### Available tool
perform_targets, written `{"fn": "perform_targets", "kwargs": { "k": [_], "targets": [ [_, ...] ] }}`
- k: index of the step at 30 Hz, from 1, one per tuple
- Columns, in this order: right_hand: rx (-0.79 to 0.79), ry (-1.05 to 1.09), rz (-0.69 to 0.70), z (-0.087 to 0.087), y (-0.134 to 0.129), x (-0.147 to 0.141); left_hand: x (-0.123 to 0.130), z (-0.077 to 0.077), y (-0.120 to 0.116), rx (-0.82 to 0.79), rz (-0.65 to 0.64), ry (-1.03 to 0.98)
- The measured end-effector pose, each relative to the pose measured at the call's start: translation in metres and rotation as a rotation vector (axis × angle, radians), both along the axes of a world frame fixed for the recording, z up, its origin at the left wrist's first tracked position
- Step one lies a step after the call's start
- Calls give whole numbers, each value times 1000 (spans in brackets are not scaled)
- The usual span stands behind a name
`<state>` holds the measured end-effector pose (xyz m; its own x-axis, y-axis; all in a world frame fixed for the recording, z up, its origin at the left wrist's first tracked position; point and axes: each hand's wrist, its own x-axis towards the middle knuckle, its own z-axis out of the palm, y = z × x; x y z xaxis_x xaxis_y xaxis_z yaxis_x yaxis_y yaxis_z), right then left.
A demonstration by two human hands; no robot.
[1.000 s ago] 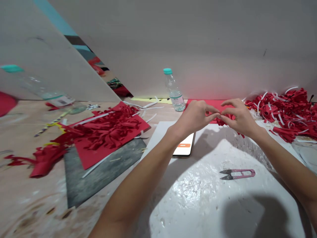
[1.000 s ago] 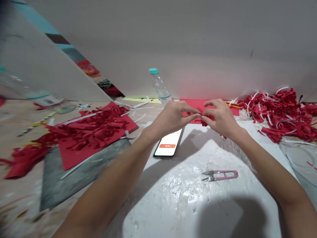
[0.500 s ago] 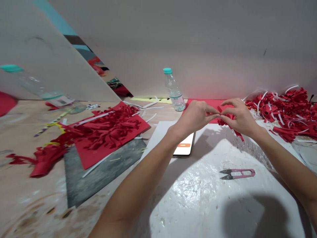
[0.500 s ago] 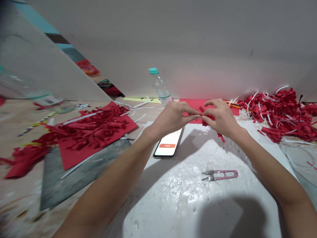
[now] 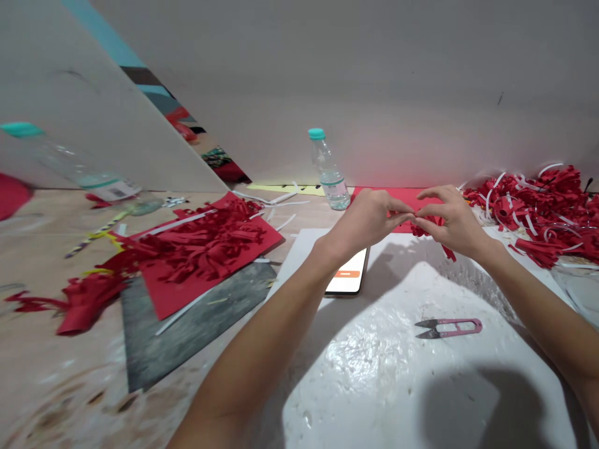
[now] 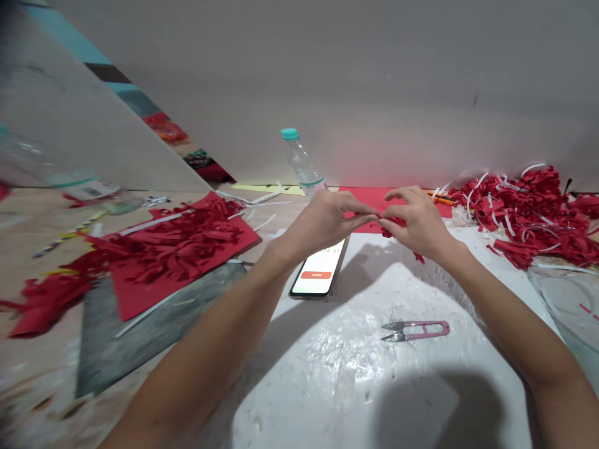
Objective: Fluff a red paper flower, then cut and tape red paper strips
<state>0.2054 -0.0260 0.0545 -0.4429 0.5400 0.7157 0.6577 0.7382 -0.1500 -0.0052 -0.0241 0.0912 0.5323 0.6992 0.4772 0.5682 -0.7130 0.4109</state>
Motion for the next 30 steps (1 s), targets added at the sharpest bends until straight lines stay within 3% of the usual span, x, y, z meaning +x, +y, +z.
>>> {"fn": "perform_targets", "kwargs": {
  "k": [8,30],
  "targets": [
    [-2,1,-1,1,-1,0,0,-3,2,25,-24,-32],
    [-7,-70,4,3,-7,-4,-2,0,4,-142,-12,-66]
  ]
}}
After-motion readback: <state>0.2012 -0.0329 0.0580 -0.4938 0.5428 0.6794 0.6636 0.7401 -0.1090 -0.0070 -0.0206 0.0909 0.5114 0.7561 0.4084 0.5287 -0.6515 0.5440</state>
